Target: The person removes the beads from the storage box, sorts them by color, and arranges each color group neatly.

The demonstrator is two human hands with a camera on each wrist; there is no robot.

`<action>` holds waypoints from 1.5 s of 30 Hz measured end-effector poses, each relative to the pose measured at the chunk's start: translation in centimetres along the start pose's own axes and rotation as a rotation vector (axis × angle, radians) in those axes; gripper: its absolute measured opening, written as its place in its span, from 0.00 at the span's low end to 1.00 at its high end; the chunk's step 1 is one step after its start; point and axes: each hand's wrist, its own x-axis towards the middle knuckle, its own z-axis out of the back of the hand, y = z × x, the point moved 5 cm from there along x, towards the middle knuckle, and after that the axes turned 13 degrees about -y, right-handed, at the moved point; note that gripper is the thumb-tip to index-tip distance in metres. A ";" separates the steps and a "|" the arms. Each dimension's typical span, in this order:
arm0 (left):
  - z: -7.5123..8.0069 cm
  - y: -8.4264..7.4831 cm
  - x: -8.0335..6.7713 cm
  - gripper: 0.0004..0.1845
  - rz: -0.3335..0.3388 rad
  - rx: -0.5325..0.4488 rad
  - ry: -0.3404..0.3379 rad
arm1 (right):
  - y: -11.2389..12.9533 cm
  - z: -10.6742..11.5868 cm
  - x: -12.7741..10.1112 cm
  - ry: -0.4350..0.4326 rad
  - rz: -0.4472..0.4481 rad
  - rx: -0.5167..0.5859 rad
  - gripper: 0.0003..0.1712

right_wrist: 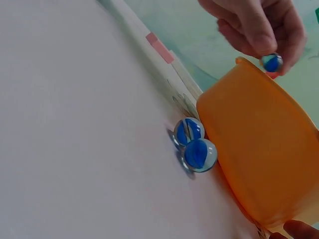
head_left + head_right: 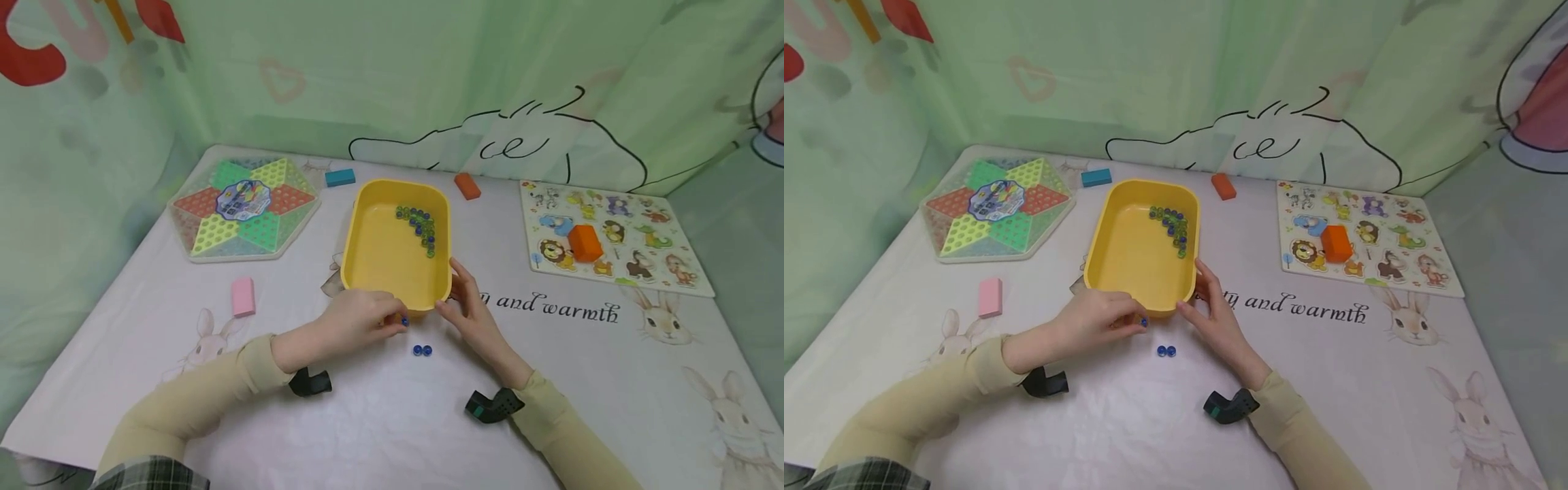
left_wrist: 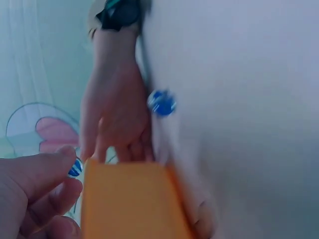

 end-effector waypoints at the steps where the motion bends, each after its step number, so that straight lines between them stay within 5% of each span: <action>1: -0.2 -0.1 -0.3 0.06 0.002 0.000 0.009 | 0.0 0.0 0.0 -0.001 -0.001 0.000 0.42; 15: -4.1 1.0 -2.3 0.05 0.164 -0.079 0.311 | 0.0 0.2 0.0 -0.006 -0.008 0.000 0.42; 45: -5.9 2.1 -1.9 0.09 0.262 -0.151 0.320 | -0.1 0.1 0.1 0.013 -0.013 0.008 0.42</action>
